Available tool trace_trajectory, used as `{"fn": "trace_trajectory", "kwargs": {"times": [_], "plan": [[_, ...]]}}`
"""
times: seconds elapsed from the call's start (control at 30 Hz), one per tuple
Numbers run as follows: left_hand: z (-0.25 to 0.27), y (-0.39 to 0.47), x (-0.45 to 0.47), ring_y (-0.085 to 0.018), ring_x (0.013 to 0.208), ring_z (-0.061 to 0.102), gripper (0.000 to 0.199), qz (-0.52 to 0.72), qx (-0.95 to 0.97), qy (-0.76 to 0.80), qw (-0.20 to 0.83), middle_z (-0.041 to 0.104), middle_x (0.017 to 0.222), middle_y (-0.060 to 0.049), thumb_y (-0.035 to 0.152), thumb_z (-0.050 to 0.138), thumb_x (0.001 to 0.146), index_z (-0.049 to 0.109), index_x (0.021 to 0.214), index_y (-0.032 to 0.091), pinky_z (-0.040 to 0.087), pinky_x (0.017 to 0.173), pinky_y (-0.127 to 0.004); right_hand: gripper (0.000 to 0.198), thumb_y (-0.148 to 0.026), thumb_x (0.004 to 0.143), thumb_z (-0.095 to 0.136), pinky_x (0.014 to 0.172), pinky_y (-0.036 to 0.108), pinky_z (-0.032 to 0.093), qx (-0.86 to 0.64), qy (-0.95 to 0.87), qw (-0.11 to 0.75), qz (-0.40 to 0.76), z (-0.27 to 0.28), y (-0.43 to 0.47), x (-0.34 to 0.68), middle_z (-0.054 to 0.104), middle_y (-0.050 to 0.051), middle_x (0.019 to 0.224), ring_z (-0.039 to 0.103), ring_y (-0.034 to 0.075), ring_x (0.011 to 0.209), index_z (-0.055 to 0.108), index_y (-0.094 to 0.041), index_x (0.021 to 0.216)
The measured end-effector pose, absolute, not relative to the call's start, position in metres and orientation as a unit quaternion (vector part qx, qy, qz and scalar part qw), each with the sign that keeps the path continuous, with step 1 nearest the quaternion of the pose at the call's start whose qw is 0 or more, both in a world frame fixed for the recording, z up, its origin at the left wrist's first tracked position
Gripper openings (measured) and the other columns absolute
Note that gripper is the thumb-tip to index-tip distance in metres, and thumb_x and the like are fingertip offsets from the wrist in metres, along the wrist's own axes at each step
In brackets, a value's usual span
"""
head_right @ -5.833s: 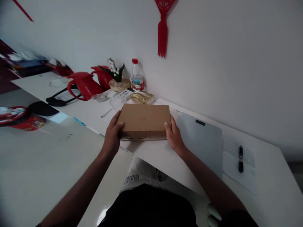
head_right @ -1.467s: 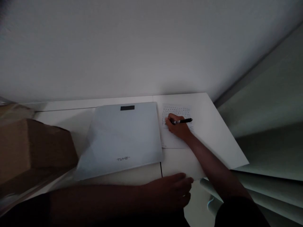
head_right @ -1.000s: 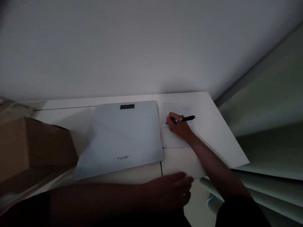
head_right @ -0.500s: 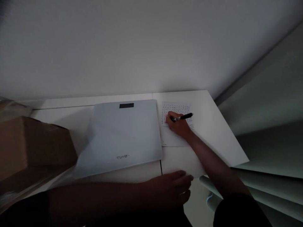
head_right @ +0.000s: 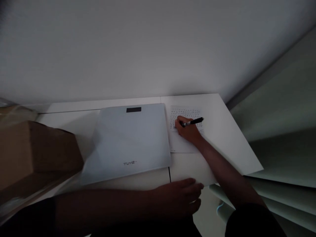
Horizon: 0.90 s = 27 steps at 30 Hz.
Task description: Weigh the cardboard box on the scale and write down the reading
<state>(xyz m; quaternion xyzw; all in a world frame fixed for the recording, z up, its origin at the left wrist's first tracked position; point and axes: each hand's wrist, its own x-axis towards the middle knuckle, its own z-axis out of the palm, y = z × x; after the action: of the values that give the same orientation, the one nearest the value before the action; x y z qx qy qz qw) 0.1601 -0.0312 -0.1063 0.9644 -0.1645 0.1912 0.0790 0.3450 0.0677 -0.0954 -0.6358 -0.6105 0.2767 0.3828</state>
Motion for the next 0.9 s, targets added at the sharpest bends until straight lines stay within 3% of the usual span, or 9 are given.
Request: {"fn": "trace_trajectory", "kwargs": {"times": [0.9], "plan": [[-0.1052, -0.0320, 0.1598, -0.029, 0.128, 0.051, 0.029, 0.192, 0.966, -0.156, 0.080, 0.069, 0.114, -0.012, 0.017, 0.045, 0.099, 0.072, 0.105, 0.011, 0.037, 0.109, -0.040, 0.033, -0.031, 0.093, 0.050, 0.050, 0.025, 0.039, -0.652, -0.589, 0.384, 0.284, -0.0961, 0.0671, 0.3446, 0.048, -0.004, 0.045, 0.045, 0.009, 0.042, 0.045, -0.018, 0.063]]}}
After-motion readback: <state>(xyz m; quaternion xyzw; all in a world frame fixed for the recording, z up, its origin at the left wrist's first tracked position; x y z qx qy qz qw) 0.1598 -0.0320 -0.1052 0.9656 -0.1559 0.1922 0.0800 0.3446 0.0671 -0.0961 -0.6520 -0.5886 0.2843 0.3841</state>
